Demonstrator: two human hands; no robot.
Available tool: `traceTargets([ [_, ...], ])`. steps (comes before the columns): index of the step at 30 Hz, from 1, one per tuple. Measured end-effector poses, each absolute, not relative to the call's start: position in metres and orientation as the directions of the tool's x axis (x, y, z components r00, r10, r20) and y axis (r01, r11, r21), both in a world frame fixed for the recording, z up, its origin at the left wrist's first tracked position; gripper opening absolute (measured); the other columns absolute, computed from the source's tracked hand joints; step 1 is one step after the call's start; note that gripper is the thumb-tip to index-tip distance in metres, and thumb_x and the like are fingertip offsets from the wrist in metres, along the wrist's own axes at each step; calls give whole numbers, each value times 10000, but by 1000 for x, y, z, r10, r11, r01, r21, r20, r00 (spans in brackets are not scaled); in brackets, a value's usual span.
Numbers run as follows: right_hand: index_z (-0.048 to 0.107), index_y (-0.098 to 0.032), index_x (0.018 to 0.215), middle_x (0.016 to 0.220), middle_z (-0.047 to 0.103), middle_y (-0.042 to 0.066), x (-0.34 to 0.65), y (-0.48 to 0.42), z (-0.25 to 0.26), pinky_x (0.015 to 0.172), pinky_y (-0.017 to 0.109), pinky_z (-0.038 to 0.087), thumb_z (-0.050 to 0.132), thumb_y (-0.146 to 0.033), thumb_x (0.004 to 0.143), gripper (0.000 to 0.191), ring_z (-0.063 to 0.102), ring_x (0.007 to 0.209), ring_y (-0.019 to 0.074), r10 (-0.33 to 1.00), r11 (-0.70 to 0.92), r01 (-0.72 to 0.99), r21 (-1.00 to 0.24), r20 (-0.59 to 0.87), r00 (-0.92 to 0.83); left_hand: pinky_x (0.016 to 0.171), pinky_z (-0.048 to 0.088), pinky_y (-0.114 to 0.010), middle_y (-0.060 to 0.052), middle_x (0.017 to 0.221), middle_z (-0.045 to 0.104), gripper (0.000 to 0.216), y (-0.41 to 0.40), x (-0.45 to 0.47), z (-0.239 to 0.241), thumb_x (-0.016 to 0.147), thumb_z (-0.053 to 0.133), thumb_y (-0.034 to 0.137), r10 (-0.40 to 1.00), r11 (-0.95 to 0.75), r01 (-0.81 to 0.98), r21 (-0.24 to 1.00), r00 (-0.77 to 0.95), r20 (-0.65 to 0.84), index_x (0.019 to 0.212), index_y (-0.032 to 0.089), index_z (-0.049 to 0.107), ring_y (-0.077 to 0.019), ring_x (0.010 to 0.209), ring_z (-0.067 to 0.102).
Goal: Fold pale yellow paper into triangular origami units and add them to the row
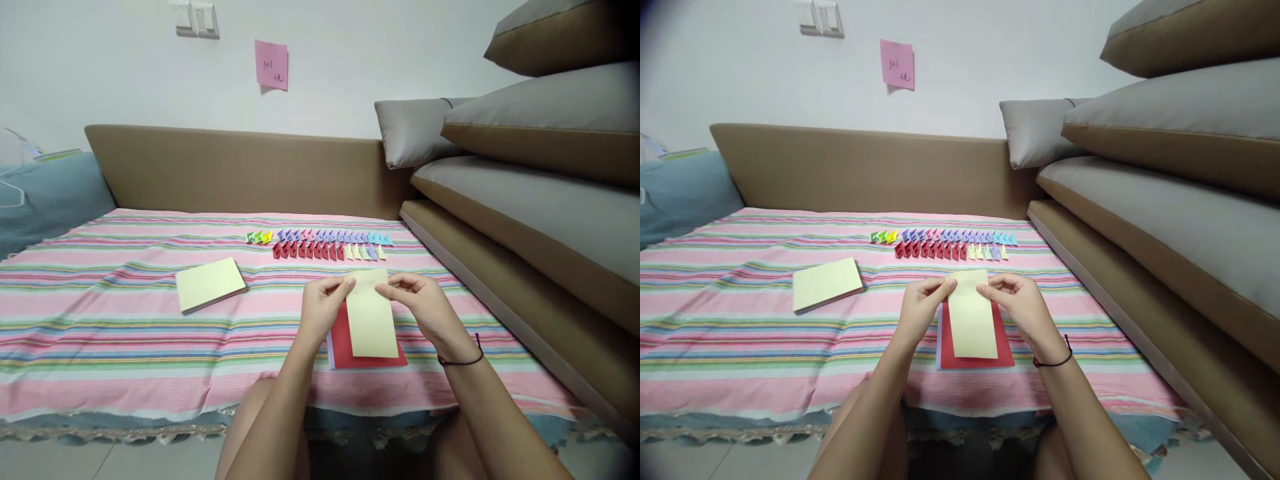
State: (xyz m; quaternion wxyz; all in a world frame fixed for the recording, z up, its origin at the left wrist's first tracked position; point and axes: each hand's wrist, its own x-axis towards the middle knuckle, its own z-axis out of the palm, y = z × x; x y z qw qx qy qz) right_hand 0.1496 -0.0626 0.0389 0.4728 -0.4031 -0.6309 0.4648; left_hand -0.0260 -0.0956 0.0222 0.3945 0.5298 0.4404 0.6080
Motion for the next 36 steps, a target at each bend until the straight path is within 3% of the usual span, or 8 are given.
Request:
traceTargets([
  [6, 666, -194, 930, 930, 692, 58, 145, -71, 46, 716, 312, 494, 705, -364, 698, 290, 628, 838, 206, 907, 252, 48, -966, 219, -359, 668, 476, -284, -80, 833, 723, 281, -98, -25, 25, 764, 612, 375, 931, -349, 76, 934, -90, 355, 838, 137, 742, -230, 788, 635],
  [13, 695, -173, 706, 730, 686, 55, 149, -66, 43, 655, 323, 507, 733, -383, 659, 219, 626, 704, 203, 937, 286, 84, -955, 259, -235, 681, 482, -290, -76, 840, 732, 286, -97, -27, 23, 758, 619, 388, 931, -344, 119, 931, -84, 355, 854, 151, 747, -238, 798, 651],
  [20, 687, -178, 671, 687, 682, 38, 150, -68, 43, 622, 294, 488, 760, -362, 635, 201, 614, 654, 174, 948, 299, 98, -949, 284, -143, 644, 470, -276, -68, 789, 720, 295, -95, -25, 21, 756, 621, 396, 940, -326, 80, 942, -77, 332, 829, 137, 743, -216, 746, 633],
  [27, 686, -186, 694, 717, 684, 34, 148, -69, 46, 644, 301, 487, 667, -391, 739, 211, 617, 693, 186, 922, 362, 130, -923, 335, -193, 680, 480, -292, -70, 784, 709, 309, -94, -28, 20, 747, 628, 399, 952, -300, 8, 954, -56, 300, 835, 125, 741, -219, 765, 623],
  [36, 702, -199, 666, 699, 691, 27, 145, -69, 46, 648, 308, 476, 706, -350, 701, 156, 614, 693, 196, 914, 406, 134, -904, 397, -86, 623, 453, -260, -41, 696, 673, 292, -95, -27, 24, 738, 638, 395, 953, -298, -25, 954, -66, 296, 766, 121, 735, -171, 678, 586],
])
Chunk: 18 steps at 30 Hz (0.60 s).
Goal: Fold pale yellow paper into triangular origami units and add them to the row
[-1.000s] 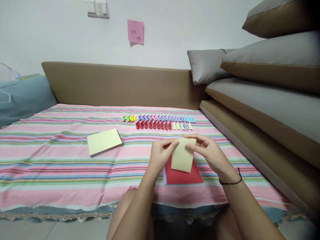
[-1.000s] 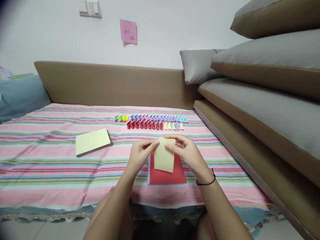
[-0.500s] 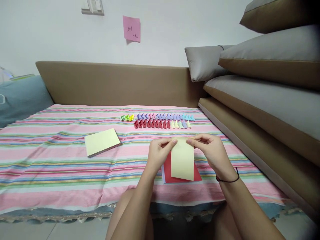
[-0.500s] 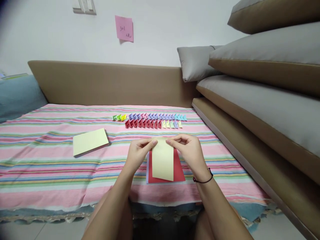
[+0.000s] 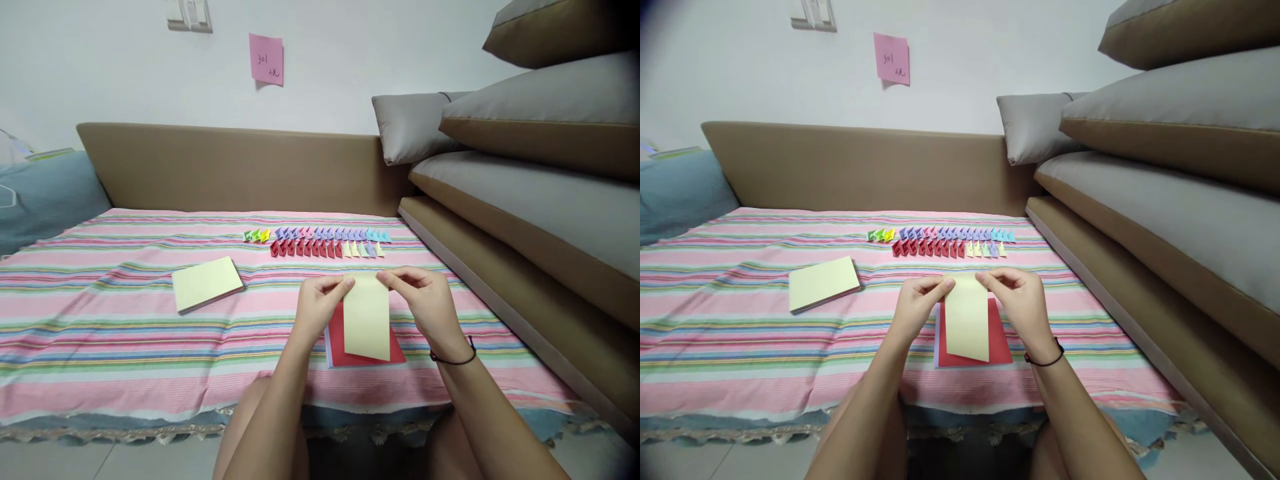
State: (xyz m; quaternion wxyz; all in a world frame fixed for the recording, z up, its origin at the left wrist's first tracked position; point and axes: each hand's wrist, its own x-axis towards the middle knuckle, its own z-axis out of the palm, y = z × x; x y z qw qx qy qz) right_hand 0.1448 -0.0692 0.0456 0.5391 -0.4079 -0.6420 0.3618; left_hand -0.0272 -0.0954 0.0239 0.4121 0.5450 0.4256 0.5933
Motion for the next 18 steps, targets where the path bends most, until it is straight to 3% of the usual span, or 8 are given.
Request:
traceTargets([
  [7, 662, -186, 624, 653, 630, 11, 140, -66, 44, 647, 285, 445, 656, -343, 754, 204, 565, 665, 162, 912, 405, 98, -909, 395, -107, 620, 456, -258, -15, 628, 611, 289, -95, -27, 23, 725, 651, 392, 975, -221, -142, 965, -49, 216, 644, 116, 674, -143, 636, 562],
  [9, 678, -189, 711, 724, 657, 21, 137, -65, 42, 672, 288, 465, 660, -354, 749, 170, 589, 715, 172, 928, 357, 42, -933, 349, -130, 607, 460, -257, -9, 605, 591, 302, -93, -27, 21, 717, 658, 399, 980, -195, -191, 962, -86, 181, 618, 114, 654, -132, 611, 556],
  [13, 658, -188, 898, 892, 690, 53, 133, -62, 36, 714, 308, 491, 668, -357, 742, 231, 631, 811, 200, 915, 232, -19, -973, 224, -336, 672, 499, -299, -46, 697, 645, 311, -88, -28, 17, 721, 648, 418, 971, -186, -244, 952, -191, 141, 715, 108, 675, -160, 669, 603],
  [15, 656, -176, 868, 876, 697, 64, 132, -60, 32, 687, 311, 488, 651, -363, 758, 216, 638, 793, 210, 915, 282, 71, -957, 246, -321, 726, 504, -325, -85, 851, 676, 316, -86, -31, 16, 740, 632, 405, 953, -225, -160, 961, -241, 183, 863, 117, 677, -187, 766, 627],
  [18, 674, -187, 826, 866, 703, 61, 131, -61, 29, 707, 327, 463, 578, -317, 824, 162, 629, 798, 217, 863, 499, 326, -803, 428, -268, 854, 462, -360, -111, 1170, 601, 432, -88, -34, 20, 758, 630, 333, 819, -404, 275, 873, -315, 479, 1160, 189, 570, -219, 1007, 581],
])
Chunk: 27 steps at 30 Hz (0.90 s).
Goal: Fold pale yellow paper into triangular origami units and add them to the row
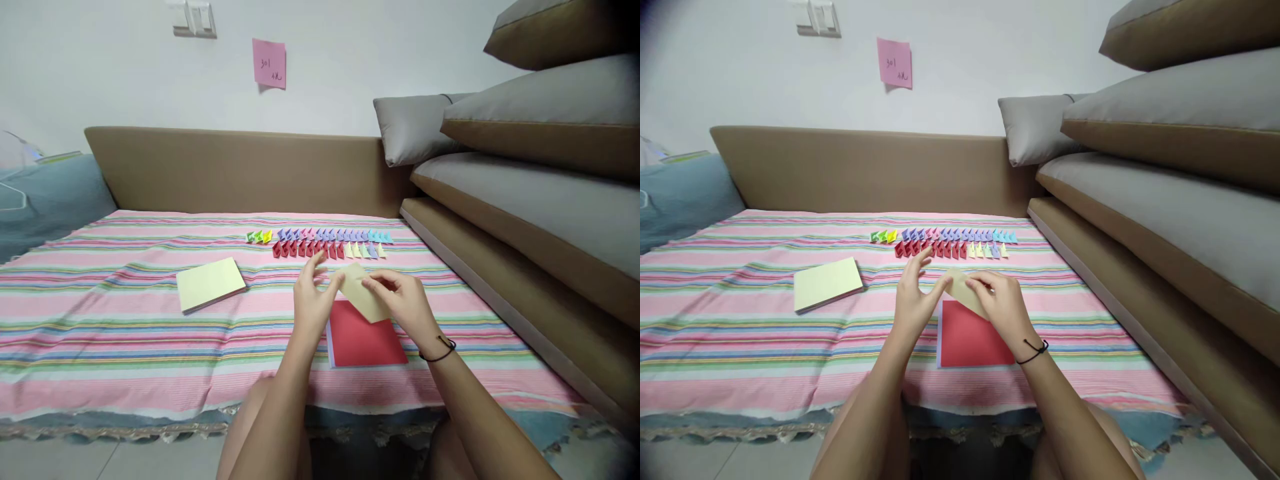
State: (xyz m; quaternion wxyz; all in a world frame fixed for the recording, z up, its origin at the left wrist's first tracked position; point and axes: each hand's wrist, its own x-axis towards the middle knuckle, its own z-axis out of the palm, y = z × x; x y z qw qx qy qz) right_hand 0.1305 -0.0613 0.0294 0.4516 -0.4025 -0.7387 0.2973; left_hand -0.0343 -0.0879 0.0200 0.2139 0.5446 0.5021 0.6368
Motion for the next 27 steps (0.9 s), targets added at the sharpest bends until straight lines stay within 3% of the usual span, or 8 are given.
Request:
traceTargets([
  [2, 682, -200, 846, 888, 702, 56, 127, -64, 29, 752, 335, 444, 519, -242, 861, 169, 616, 830, 214, 768, 640, 443, -628, 544, -340, 935, 399, -381, -94, 1223, 572, 444, -90, -36, 23, 790, 600, 281, 712, -497, 584, 642, -149, 686, 1223, 225, 522, -220, 1104, 519],
  [4, 677, -202, 890, 903, 694, 55, 123, -67, 30, 777, 336, 434, 479, -179, 872, 201, 603, 849, 210, 682, 727, 482, -489, 595, -425, 932, 375, -387, -74, 1060, 648, 274, -93, -36, 25, 839, 535, 242, 672, -534, 733, 422, 66, 737, 1104, 216, 601, -212, 1035, 540],
  [7, 670, -201, 901, 873, 685, 49, 118, -70, 31, 768, 337, 430, 475, -143, 861, 207, 588, 839, 211, 642, 751, 539, -381, 612, -462, 840, 388, -375, -38, 809, 684, 158, -93, -36, 24, 853, 504, 199, 684, -504, 801, 323, 141, 716, 863, 203, 662, -192, 832, 576],
  [15, 674, -173, 833, 869, 700, 62, 165, -42, 37, 775, 366, 433, 510, -179, 831, 164, 607, 851, 237, 650, 666, 690, -284, 675, -350, 754, 460, -314, -47, 805, 712, 145, -89, -59, 27, 796, 544, 166, 709, -428, 685, 590, -151, 689, 767, 186, 685, -184, 786, 633],
  [18, 678, -173, 857, 912, 702, 70, 178, -38, 42, 819, 352, 434, 493, -214, 857, 189, 616, 897, 226, 669, 625, 690, -365, 706, -233, 743, 472, -301, -46, 802, 715, 150, -89, -62, 31, 793, 544, 188, 745, -401, 630, 665, -198, 636, 760, 180, 690, -186, 786, 647],
  [23, 623, -213, 1104, 1153, 636, 54, 168, -50, 48, 913, 322, 407, 614, -323, 800, 323, 555, 1084, 220, 738, 649, 532, -544, 619, -268, 774, 475, -304, -48, 852, 724, 154, -89, -52, 32, 796, 549, 215, 813, -412, 539, 734, -147, 564, 776, 182, 698, -197, 840, 654],
  [27, 686, -206, 822, 862, 706, 23, 156, -54, 42, 742, 285, 454, 571, -300, 826, 149, 631, 849, 199, 805, 585, 484, -652, 541, -243, 764, 468, -298, -40, 844, 716, 146, -89, -47, 30, 797, 543, 214, 826, -412, 560, 719, -105, 554, 770, 186, 684, -191, 832, 646],
])
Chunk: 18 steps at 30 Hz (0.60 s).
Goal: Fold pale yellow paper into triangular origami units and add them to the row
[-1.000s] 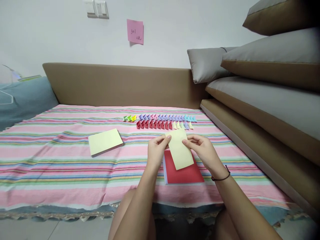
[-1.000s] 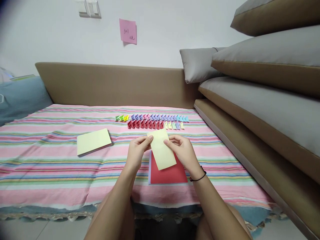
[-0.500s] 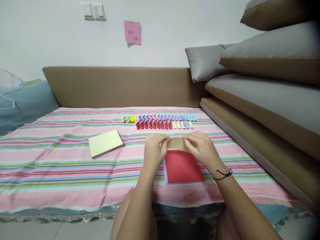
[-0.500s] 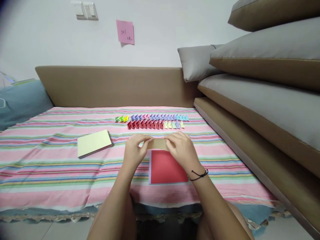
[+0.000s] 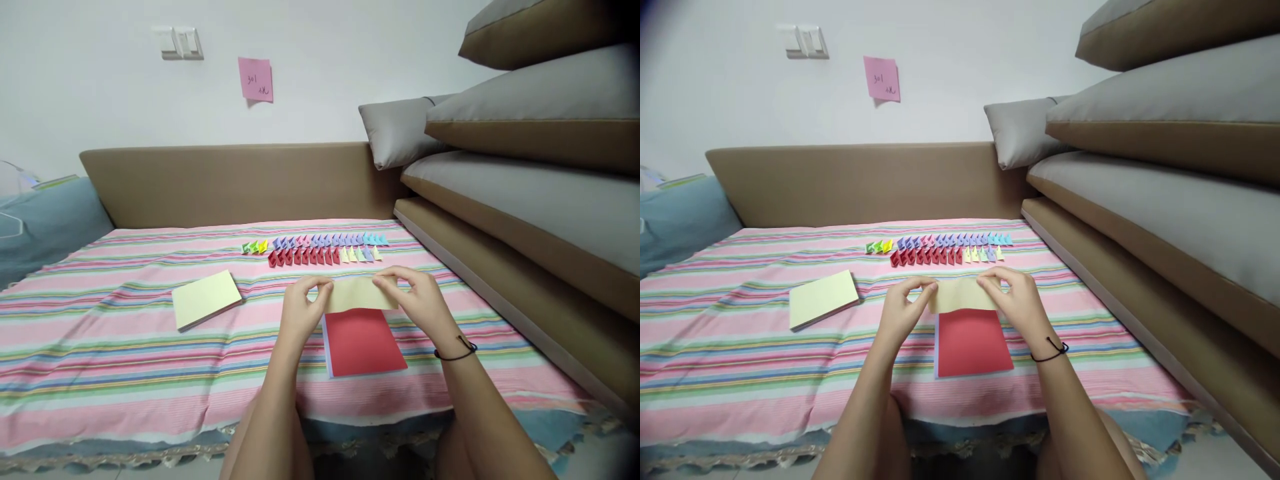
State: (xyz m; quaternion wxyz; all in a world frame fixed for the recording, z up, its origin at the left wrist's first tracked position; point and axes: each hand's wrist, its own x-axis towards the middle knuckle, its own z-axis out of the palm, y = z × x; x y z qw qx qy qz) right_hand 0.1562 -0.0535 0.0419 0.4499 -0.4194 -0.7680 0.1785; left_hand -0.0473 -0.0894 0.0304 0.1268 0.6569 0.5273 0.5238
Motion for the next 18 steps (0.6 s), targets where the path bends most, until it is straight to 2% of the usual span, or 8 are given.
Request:
traceTargets([
  [4, 695, -216, 780, 830, 714, 14, 152, -54, 36, 647, 259, 453, 578, -288, 820, 144, 633, 834, 194, 806, 592, 432, -680, 510, -301, 771, 444, -293, -27, 820, 696, 138, -88, -45, 27, 807, 525, 198, 797, -477, 648, 594, 34, 603, 776, 202, 659, -176, 816, 623],
  [8, 704, -206, 759, 829, 720, 27, 157, -54, 33, 714, 279, 462, 598, -274, 804, 133, 640, 829, 196, 815, 578, 400, -711, 524, -248, 721, 437, -289, -35, 794, 667, 165, -87, -49, 26, 834, 470, 197, 828, -473, 696, 541, 140, 543, 789, 192, 629, -174, 780, 602],
  [10, 709, -197, 751, 828, 723, 38, 164, -52, 32, 763, 301, 460, 627, -282, 779, 121, 643, 831, 206, 832, 552, 390, -737, 517, -201, 730, 438, -297, -41, 803, 664, 173, -86, -57, 27, 840, 453, 204, 829, -465, 710, 529, 139, 541, 785, 190, 617, -178, 790, 597],
  [12, 713, -189, 752, 836, 725, 51, 171, -48, 29, 776, 316, 461, 649, -299, 755, 128, 643, 845, 219, 857, 510, 362, -780, 497, -138, 766, 439, -316, -47, 824, 670, 156, -86, -67, 29, 822, 464, 202, 820, -416, 731, 540, 45, 570, 776, 192, 612, -188, 815, 599],
  [13, 715, -185, 756, 841, 724, 57, 175, -45, 27, 769, 321, 463, 655, -310, 747, 140, 642, 845, 224, 872, 483, 330, -811, 481, -94, 777, 440, -329, -51, 814, 669, 146, -85, -72, 29, 809, 473, 204, 806, -370, 740, 562, -45, 590, 764, 190, 611, -194, 810, 599],
  [15, 714, -178, 775, 847, 721, 64, 179, -40, 24, 728, 323, 474, 665, -338, 729, 174, 639, 825, 225, 907, 411, 208, -888, 421, 5, 783, 450, -337, -53, 778, 655, 133, -84, -76, 29, 798, 502, 249, 789, -292, 664, 688, -240, 566, 751, 181, 606, -194, 790, 604],
  [16, 714, -176, 796, 848, 719, 65, 178, -39, 22, 697, 318, 479, 669, -351, 722, 195, 638, 806, 221, 927, 366, 119, -923, 373, 42, 776, 462, -331, -49, 761, 646, 143, -84, -76, 28, 792, 525, 290, 794, -275, 557, 784, -328, 512, 759, 174, 603, -189, 776, 611],
  [18, 710, -174, 828, 855, 716, 63, 171, -38, 17, 669, 309, 490, 694, -355, 692, 227, 639, 781, 209, 964, 257, -85, -963, 250, 91, 742, 489, -317, -45, 755, 637, 239, -84, -67, 27, 773, 563, 393, 846, -262, 209, 942, -420, 328, 812, 161, 603, -181, 765, 630],
])
